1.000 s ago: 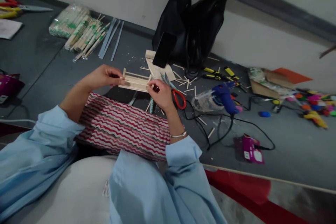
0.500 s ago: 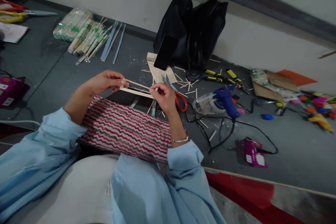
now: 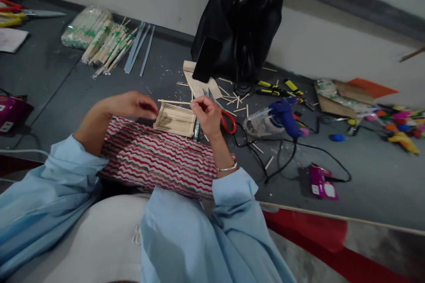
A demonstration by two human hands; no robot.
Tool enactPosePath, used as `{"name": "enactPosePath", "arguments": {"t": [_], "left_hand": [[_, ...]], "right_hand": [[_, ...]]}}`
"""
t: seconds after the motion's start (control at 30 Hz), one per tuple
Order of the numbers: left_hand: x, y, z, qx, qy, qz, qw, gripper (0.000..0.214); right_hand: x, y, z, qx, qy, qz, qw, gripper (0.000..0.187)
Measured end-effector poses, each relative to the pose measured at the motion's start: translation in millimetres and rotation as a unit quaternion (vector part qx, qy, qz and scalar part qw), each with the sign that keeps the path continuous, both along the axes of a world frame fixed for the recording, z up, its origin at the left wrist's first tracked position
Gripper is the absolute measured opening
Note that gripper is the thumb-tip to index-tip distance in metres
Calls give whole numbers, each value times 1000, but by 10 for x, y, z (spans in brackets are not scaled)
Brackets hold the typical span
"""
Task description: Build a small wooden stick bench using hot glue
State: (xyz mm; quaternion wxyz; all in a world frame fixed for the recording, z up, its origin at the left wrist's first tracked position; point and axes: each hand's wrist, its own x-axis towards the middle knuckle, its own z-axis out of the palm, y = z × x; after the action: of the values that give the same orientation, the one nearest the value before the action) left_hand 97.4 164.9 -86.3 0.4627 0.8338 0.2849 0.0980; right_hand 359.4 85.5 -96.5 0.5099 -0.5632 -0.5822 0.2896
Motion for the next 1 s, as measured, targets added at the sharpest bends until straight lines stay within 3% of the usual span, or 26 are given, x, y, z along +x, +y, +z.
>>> {"name": "enactPosePath", "arguments": {"t": [0.07, 0.13, 0.23, 0.3, 0.37, 0.43, 0.5, 0.6, 0.67, 0.7, 0.77, 0.9, 1.0], "left_hand": [[28, -16, 42, 106, -91, 144, 980, 25], [137, -94, 79, 231, -161, 238, 930, 26], [390, -289, 62, 343, -190, 161, 906, 30], [536, -397, -4, 338, -167, 111, 920, 31], [608, -431, -82, 311, -167, 132, 926, 33], [601, -382, -137, 257, -192, 208, 924, 32], [547, -285, -157, 162, -240, 313, 905, 30], [468, -145, -147, 10, -302, 398, 867, 27], [444, -93, -147, -53, -302, 410, 859, 24], [438, -78, -154, -62, -289, 410, 863, 23], [430, -59, -186, -20, -239, 405, 882, 19], [386, -8, -296, 138, -86, 331, 930, 21], [344, 61, -392, 143, -10, 244, 959, 26]], "right_hand": [[-30, -32, 75, 24, -44, -4, 999, 14], [-81, -60, 133, 33, -94, 13, 995, 12], [-184, -89, 193, 52, -173, 41, 983, 10], [-226, -123, 259, 67, -239, 50, 967, 9], [-193, -196, 388, 77, -294, 39, 952, 9], [-45, -315, 575, 87, -309, -23, 947, 21], [224, -468, 769, 98, -326, -155, 927, 29], [751, -692, 934, 60, -426, -366, 825, 48], [1079, -799, 927, -43, -463, -426, 776, 62], [1211, -834, 897, -95, -462, -434, 767, 67], [1392, -868, 819, -161, -442, -401, 786, 66], [1461, -839, 713, -181, -429, -349, 813, 62], [1412, -782, 686, -193, -420, -355, 813, 64]]}}
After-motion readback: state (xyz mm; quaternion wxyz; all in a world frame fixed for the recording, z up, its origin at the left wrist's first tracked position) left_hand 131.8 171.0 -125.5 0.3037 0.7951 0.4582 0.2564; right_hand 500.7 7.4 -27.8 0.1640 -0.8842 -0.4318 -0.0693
